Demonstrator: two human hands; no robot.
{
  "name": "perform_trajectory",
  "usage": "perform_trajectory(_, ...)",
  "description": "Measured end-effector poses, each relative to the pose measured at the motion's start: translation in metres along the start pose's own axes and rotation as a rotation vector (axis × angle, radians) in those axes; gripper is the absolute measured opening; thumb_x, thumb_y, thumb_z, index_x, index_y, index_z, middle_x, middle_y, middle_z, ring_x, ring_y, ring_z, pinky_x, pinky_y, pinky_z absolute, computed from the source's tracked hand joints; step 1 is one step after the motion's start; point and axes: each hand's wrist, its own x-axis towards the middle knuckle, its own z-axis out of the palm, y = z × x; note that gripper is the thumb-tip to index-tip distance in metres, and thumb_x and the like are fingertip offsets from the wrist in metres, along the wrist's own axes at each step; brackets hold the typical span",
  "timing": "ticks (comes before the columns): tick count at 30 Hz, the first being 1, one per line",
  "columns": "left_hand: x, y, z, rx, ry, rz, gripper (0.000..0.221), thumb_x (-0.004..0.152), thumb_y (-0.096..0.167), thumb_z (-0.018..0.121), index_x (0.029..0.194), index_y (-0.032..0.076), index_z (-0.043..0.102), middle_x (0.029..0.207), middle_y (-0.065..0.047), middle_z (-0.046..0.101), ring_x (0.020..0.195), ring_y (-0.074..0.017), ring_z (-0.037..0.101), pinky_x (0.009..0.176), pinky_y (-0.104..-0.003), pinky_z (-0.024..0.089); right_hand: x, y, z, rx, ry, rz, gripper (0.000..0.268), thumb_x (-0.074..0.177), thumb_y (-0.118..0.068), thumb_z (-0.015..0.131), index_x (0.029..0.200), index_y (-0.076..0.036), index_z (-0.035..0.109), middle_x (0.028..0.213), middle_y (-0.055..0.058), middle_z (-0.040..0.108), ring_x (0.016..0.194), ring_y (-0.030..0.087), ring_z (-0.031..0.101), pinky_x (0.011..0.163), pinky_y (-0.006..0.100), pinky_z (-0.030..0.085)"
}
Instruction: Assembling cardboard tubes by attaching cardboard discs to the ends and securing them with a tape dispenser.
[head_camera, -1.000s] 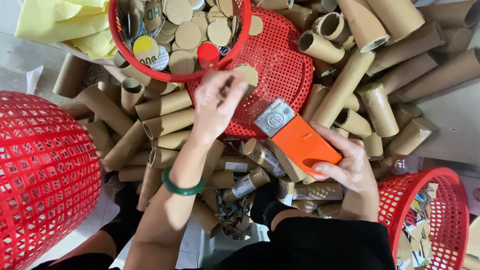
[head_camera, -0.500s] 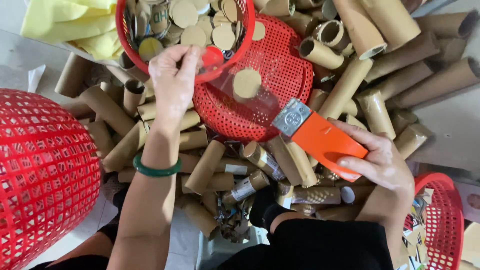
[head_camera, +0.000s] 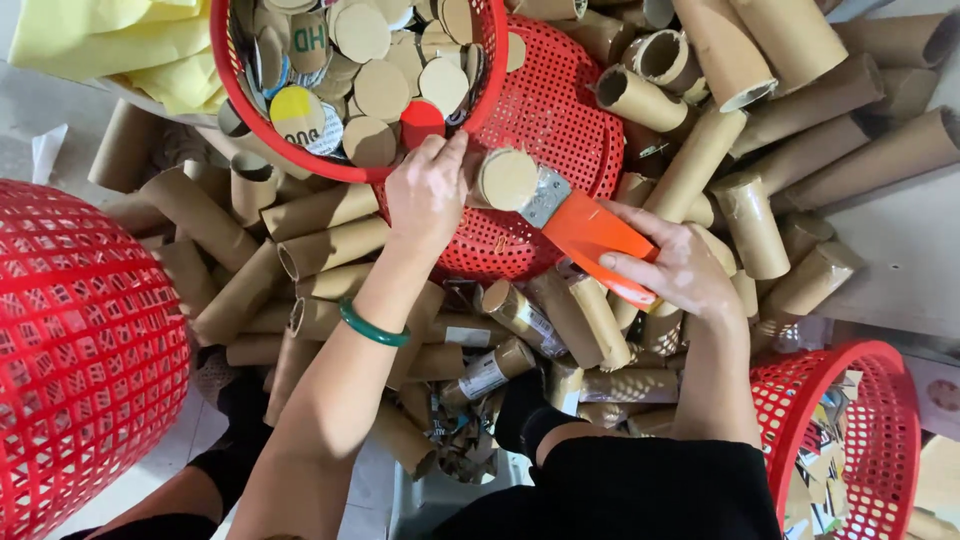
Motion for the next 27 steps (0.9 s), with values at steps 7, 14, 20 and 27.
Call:
perform_trajectory(7,0.011,0.032,-0.024,-0.095,0.090,-0.028,0.053,0.075,0.007,0.080,0.124,-0.003,0.066,0.108,-0.019,0.059,0.096,-0.0359,0.062,0.076,-0.044,0.054,-0.007,0.017,-0.003,0.019,-0.002,-0.007,0.065,0.082,-0.030,0.078,0.141,-0.007,0.063,0.112,0.009,0.078,0.099,0.013,0.071,0.094,0.030,0.053)
perform_trajectory(14,-0.017,0.060,0.001,-0.630,0.168,-0.149,0.048,0.094,0.000,0.069,0.138,0.006,0.050,0.130,-0.016,0.062,0.120,-0.0309,0.064,0.106,-0.042,0.053,0.002,0.018,0.001,0.086,-0.039,-0.025,0.067,0.082,-0.032,0.078,0.143,-0.008,0.060,0.114,0.010,0.078,0.102,0.012,0.070,0.096,0.030,0.054)
perform_trajectory(20,-0.030,0.064,0.033,-0.754,0.189,-0.361,0.079,0.078,0.018,0.093,0.139,0.004,0.045,0.131,-0.015,0.065,0.119,-0.0282,0.068,0.105,-0.039,0.056,-0.004,-0.034,0.006,-0.196,-0.068,0.025,0.071,0.078,-0.044,0.079,0.142,-0.018,0.062,0.106,0.016,0.078,0.094,0.026,0.075,0.089,0.038,0.056)
perform_trajectory(27,-0.024,0.049,0.039,-0.708,0.227,-0.410,0.073,0.079,0.016,0.093,0.135,0.004,0.048,0.125,-0.014,0.068,0.114,-0.0290,0.070,0.102,-0.038,0.056,-0.015,-0.060,0.025,-0.765,0.235,-0.243,0.076,0.076,-0.061,0.077,0.139,-0.021,0.065,0.084,0.020,0.074,0.073,0.038,0.073,0.068,0.049,0.059)
